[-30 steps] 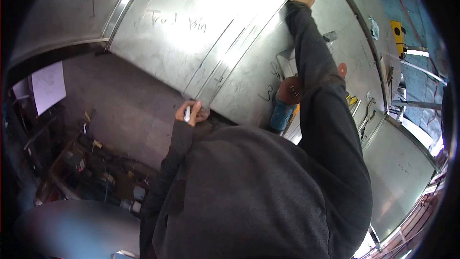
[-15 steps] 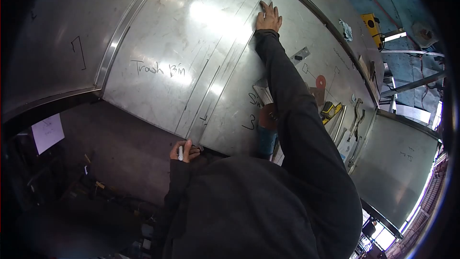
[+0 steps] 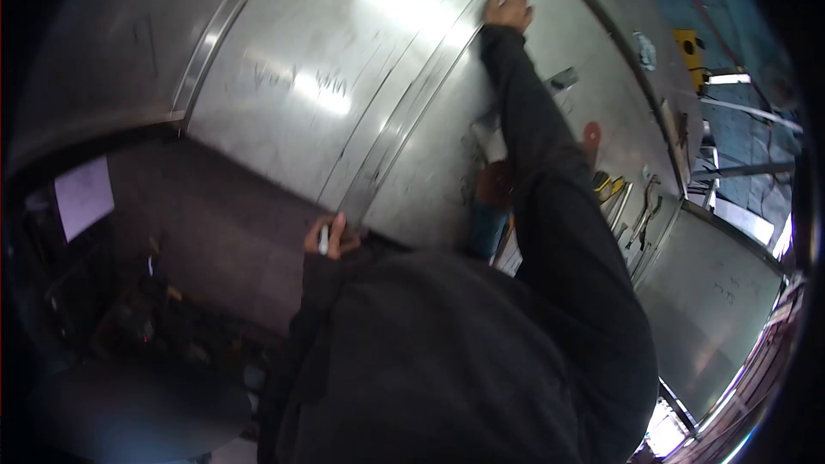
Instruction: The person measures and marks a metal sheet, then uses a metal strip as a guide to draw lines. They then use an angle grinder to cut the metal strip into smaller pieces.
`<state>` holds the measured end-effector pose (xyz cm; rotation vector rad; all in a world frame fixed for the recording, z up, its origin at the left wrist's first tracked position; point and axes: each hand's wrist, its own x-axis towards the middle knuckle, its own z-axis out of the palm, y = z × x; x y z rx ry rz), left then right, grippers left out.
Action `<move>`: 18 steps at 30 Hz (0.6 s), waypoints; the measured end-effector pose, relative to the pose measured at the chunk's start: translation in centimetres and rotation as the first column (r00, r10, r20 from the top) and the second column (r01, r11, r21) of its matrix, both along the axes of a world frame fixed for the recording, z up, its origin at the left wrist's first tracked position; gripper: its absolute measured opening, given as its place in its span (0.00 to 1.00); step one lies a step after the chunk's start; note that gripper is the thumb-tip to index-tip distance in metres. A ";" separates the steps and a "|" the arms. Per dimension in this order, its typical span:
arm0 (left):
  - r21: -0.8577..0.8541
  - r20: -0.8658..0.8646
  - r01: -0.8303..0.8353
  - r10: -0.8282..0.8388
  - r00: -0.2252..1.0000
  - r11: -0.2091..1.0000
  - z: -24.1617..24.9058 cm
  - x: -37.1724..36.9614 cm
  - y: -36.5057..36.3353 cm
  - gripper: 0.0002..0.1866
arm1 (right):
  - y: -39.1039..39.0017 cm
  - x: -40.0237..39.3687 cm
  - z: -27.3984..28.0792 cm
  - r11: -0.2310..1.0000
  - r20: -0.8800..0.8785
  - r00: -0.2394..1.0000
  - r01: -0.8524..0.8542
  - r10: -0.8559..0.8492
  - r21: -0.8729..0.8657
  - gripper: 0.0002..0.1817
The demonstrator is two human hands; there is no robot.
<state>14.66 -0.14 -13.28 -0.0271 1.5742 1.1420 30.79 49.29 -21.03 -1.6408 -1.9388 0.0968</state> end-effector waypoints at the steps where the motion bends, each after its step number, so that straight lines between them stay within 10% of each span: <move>1: -0.022 0.008 -0.007 0.007 1.000 1.000 1.1 0.0 0.6 0.18 | 0.2 0.2 -0.2 1.000 -0.043 0.999 -0.018 0.018 0.004 0.22; 4: -0.037 0.028 -0.035 0.036 0.999 0.999 1.6 -0.2 0.9 0.17 | 1.0 0.6 -1.3 0.977 -0.003 0.997 -0.077 0.079 0.198 0.21; 5: -0.048 0.035 -0.042 0.044 0.998 0.998 1.0 -0.1 0.5 0.17 | 1.8 0.6 -1.6 0.998 0.053 0.998 0.039 -0.037 -0.041 0.21; 18: -0.178 0.163 -0.002 0.032 0.986 0.984 0.0 -0.9 0.9 0.16 | 1.5 0.4 -0.8 0.997 0.030 0.999 0.045 -0.044 -0.060 0.22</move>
